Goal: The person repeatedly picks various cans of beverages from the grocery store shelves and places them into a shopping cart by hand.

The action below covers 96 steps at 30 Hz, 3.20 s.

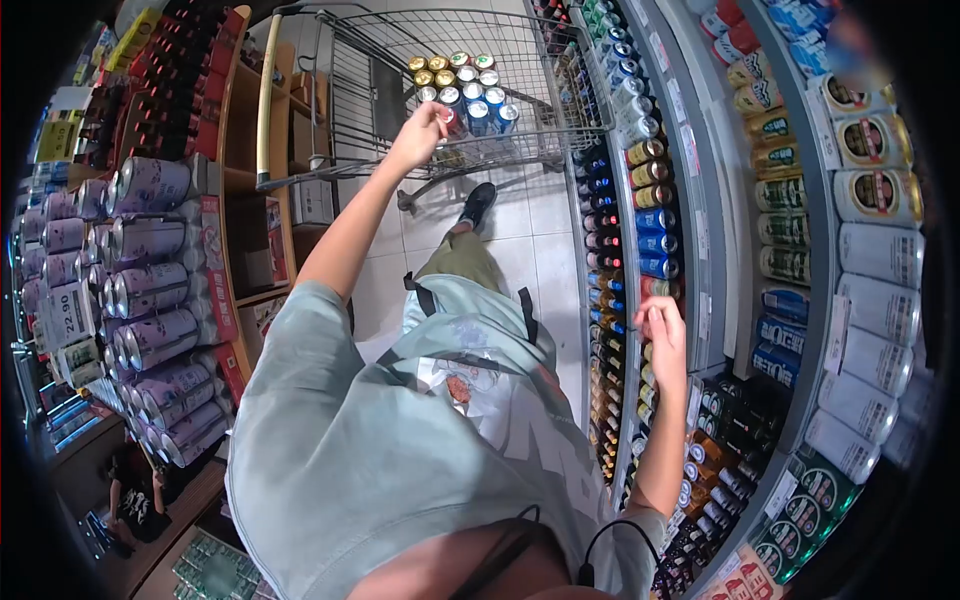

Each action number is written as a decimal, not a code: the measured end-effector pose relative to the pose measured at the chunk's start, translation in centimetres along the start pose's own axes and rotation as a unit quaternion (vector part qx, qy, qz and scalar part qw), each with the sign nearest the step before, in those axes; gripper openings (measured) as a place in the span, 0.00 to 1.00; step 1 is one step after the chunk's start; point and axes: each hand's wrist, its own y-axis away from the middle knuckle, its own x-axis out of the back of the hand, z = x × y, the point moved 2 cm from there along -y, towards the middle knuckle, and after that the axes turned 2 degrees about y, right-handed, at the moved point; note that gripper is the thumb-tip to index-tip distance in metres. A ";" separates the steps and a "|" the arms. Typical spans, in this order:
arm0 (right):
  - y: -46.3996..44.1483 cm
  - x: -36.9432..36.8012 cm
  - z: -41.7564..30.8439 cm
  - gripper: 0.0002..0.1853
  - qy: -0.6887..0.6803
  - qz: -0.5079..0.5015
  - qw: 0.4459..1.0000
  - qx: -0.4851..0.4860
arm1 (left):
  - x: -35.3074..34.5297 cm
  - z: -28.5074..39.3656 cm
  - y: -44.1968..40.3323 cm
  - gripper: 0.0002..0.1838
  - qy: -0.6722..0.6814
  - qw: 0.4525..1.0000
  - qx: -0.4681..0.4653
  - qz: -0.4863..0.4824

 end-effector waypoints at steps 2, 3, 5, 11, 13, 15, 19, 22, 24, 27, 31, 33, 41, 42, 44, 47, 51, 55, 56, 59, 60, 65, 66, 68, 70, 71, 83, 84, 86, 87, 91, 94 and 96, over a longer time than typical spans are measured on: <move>-7.1 -2.5 0.1 0.08 -0.069 -0.001 0.997 0.027 | -0.8 -0.5 -2.7 0.12 -0.128 0.989 -0.035 -0.060; -10.7 -4.0 -0.4 0.08 -0.102 0.000 0.995 0.017 | -1.2 -2.6 -4.6 0.13 -0.202 0.975 -0.055 -0.077; -18.7 -6.7 0.8 0.07 -0.048 0.000 0.999 0.024 | -2.2 -5.1 -7.8 0.15 -0.318 0.940 -0.068 -0.108; -40.0 -17.6 8.3 0.24 0.104 0.028 0.993 0.048 | -5.6 -11.8 -15.6 0.28 -0.442 0.886 -0.052 -0.126; -45.1 -20.2 10.1 0.29 0.166 0.023 0.985 0.039 | -6.5 -14.6 -17.5 0.31 -0.454 0.879 -0.083 -0.118; -48.9 -22.5 12.0 0.34 0.212 0.024 0.977 0.000 | -7.4 -17.5 -18.7 0.35 -0.463 0.871 -0.128 -0.103; -54.7 -26.4 16.4 0.48 0.280 0.002 0.959 -0.047 | -8.2 -20.7 -20.1 0.29 -0.486 0.857 -0.132 -0.111; -56.6 -28.4 18.4 0.52 0.293 -0.043 0.950 -0.101 | -8.4 -22.5 -20.6 0.22 -0.451 0.877 -0.139 -0.087; -56.9 -29.3 18.8 0.49 0.332 -0.019 0.938 -0.095 | -8.4 -23.1 -21.4 0.21 -0.419 0.895 -0.125 -0.085; -57.6 -29.6 19.3 0.47 0.327 -0.023 0.933 -0.151 | -8.3 -23.5 -22.0 0.21 -0.416 0.894 -0.155 -0.067; -57.4 -29.5 18.7 0.45 0.344 -0.022 0.916 -0.204 | -8.6 -24.0 -21.7 0.24 -0.417 0.895 -0.142 -0.064; -57.4 -29.2 18.4 0.43 0.353 -0.026 0.913 -0.203 | -8.5 -23.8 -21.7 0.23 -0.424 0.893 -0.137 -0.068; -55.7 -25.0 16.5 0.40 0.377 -0.080 0.913 -0.133 | -7.7 -22.9 -20.4 0.14 -0.417 0.868 -0.246 -0.110; -55.1 -24.2 16.0 0.40 0.375 -0.074 0.916 -0.120 | -7.6 -22.7 -20.2 0.14 -0.402 0.869 -0.266 -0.113; -54.0 -22.4 14.5 0.40 0.371 -0.049 0.922 -0.097 | -7.6 -22.9 -19.7 0.15 -0.381 0.877 -0.266 -0.124; -51.4 -19.3 11.2 0.35 0.307 0.016 0.951 -0.009 | -8.1 -22.6 -19.1 0.16 -0.413 0.850 -0.249 -0.211; -45.5 -14.0 4.9 0.34 0.247 0.044 0.968 0.011 | -9.4 -17.4 -17.3 0.22 -0.424 0.836 -0.165 -0.306; -36.8 -9.2 0.5 0.34 0.101 0.097 0.986 0.086 | -10.2 -11.4 -16.5 0.30 -0.432 0.855 -0.110 -0.264; -33.7 -8.5 -0.3 0.33 0.108 0.135 0.982 0.081 | -10.1 -10.3 -16.2 0.32 -0.436 0.860 -0.094 -0.248; -23.8 -6.8 -3.2 0.32 0.141 0.250 0.953 0.098 | -9.4 -6.7 -15.9 0.31 -0.416 0.874 -0.122 -0.218; -20.2 -6.8 -3.1 0.32 0.125 0.285 0.945 0.099 | -9.0 -5.2 -15.5 0.31 -0.417 0.874 -0.126 -0.215; -0.8 -8.9 -1.8 0.36 0.132 0.413 0.901 -0.001 | -7.0 8.5 -12.5 0.35 -0.448 0.865 -0.180 -0.135; 3.0 -9.8 -1.1 0.37 0.132 0.428 0.893 -0.046 | -7.1 10.5 -11.9 0.33 -0.432 0.872 -0.195 -0.120; 10.0 -11.6 1.3 0.39 0.048 0.464 0.882 -0.072 | -7.7 14.4 -10.0 0.31 -0.418 0.872 -0.232 -0.107; 16.2 -12.9 2.9 0.40 0.041 0.485 0.862 -0.142 | -9.3 18.5 -6.8 0.30 -0.387 0.878 -0.256 -0.116; 18.6 -13.4 3.9 0.40 0.046 0.498 0.852 -0.155 | -10.6 20.1 -5.2 0.30 -0.369 0.882 -0.268 -0.120; 25.9 -3.5 2.1 0.38 0.148 0.522 0.825 -0.159 | -32.9 30.8 8.0 0.36 -0.114 0.822 -0.212 -0.516; 25.5 -1.7 1.3 0.37 0.158 0.521 0.826 -0.148 | -34.9 31.7 8.7 0.37 -0.086 0.808 -0.162 -0.561; 24.2 1.5 0.2 0.37 0.180 0.523 0.823 -0.129 | -38.2 34.5 10.7 0.36 -0.084 0.752 -0.302 -0.580; 23.6 3.1 -0.2 0.38 0.194 0.525 0.819 -0.123 | -40.0 35.2 11.1 0.37 -0.082 0.721 -0.352 -0.591; 21.1 9.0 0.0 0.38 0.229 0.529 0.809 -0.116 | -47.5 35.8 11.8 0.39 -0.080 0.654 -0.395 -0.640; 19.0 12.7 0.5 0.38 0.246 0.506 0.817 -0.126 | -51.0 36.0 12.2 0.40 -0.119 0.621 -0.420 -0.651; 17.7 14.6 1.1 0.38 0.279 0.483 0.820 -0.129 | -52.7 35.7 12.2 0.40 -0.153 0.613 -0.415 -0.655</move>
